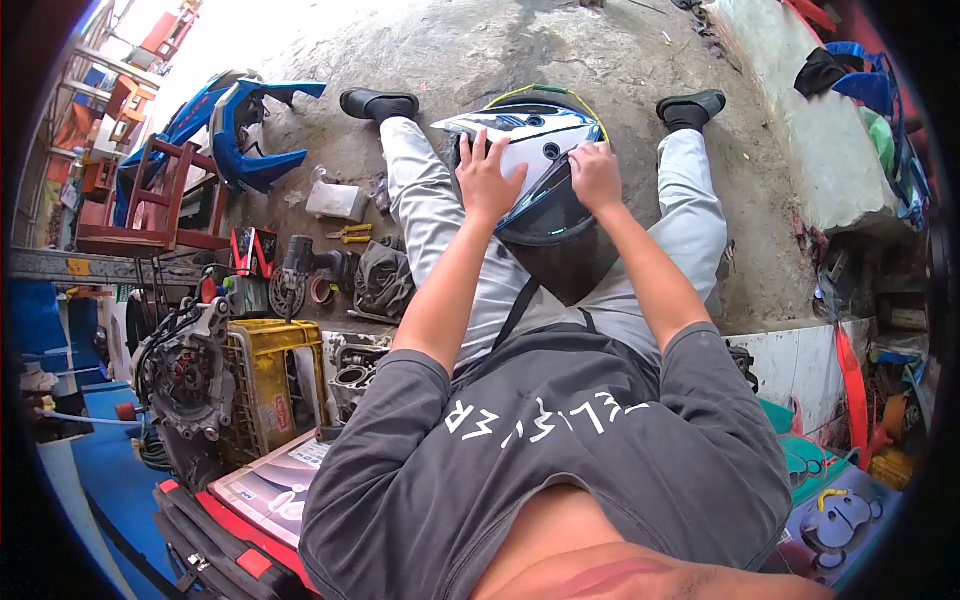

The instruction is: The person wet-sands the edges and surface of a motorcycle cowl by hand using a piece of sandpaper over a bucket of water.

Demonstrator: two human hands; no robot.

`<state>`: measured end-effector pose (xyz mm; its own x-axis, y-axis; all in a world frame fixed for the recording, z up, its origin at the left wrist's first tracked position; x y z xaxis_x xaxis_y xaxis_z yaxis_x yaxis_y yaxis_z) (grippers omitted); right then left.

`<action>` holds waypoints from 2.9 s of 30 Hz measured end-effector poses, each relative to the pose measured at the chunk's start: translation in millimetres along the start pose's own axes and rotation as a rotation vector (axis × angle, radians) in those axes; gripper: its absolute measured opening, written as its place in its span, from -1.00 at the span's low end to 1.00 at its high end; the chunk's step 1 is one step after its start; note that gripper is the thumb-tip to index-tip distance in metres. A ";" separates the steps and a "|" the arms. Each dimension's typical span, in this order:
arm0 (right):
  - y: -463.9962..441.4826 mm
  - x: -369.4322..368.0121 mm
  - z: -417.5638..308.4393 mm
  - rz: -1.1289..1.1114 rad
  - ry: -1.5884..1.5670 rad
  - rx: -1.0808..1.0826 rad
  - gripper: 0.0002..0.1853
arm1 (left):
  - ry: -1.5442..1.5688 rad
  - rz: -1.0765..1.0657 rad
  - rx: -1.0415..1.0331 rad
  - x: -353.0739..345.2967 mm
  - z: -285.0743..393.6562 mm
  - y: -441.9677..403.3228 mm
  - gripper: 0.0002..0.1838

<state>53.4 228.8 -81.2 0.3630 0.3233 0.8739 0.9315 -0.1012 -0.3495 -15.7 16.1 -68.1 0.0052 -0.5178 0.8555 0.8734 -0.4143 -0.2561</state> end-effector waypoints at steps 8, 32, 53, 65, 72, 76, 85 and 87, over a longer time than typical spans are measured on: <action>12.4 11.4 -37.4 -0.052 -0.013 0.205 -0.86 | 0.004 0.003 -0.004 -0.7 -0.3 -0.1 -0.33; 18.8 8.2 -40.3 -0.022 -0.063 0.143 -0.88 | 0.032 0.021 -0.013 -2.4 -1.1 -0.9 -0.33; 21.7 1.9 -34.7 0.095 -0.129 -0.039 -0.93 | 0.045 0.014 -0.012 -1.8 -2.6 -1.0 -0.34; 9.6 2.1 -25.5 0.107 0.029 -0.024 -0.93 | 0.060 0.016 0.000 -0.6 -3.0 -1.3 -0.34; 30.4 8.9 -66.4 0.031 -0.003 0.282 -0.93 | 0.026 -0.002 0.004 -3.8 -3.5 0.5 -0.35; 1.9 11.2 -21.4 0.037 0.032 0.136 -0.90 | 0.023 0.000 0.006 0.2 -2.2 -0.9 -0.36; 21.3 -0.7 -53.3 -0.054 0.026 0.239 -0.88 | 0.042 -0.017 0.012 -2.5 -2.0 -1.5 -0.36; 16.8 11.1 -42.4 -0.029 -0.011 0.258 -0.89 | 0.044 -0.003 0.013 -0.9 -3.9 -0.9 -0.35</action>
<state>74.1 190.8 -63.1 0.3343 0.3332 0.8816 0.9039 0.1514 -0.4000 -18.3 14.0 -70.3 -0.0189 -0.5491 0.8355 0.8795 -0.4066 -0.2474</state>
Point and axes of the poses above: each hand's wrist, its own y-axis away from the middle knuckle, its own x-axis out of the back of the hand, z = x × y, the point moved 7 cm from there along -y, towards the middle knuckle, and after that the axes turned 9 degrees about -z, right-handed, at the moved point
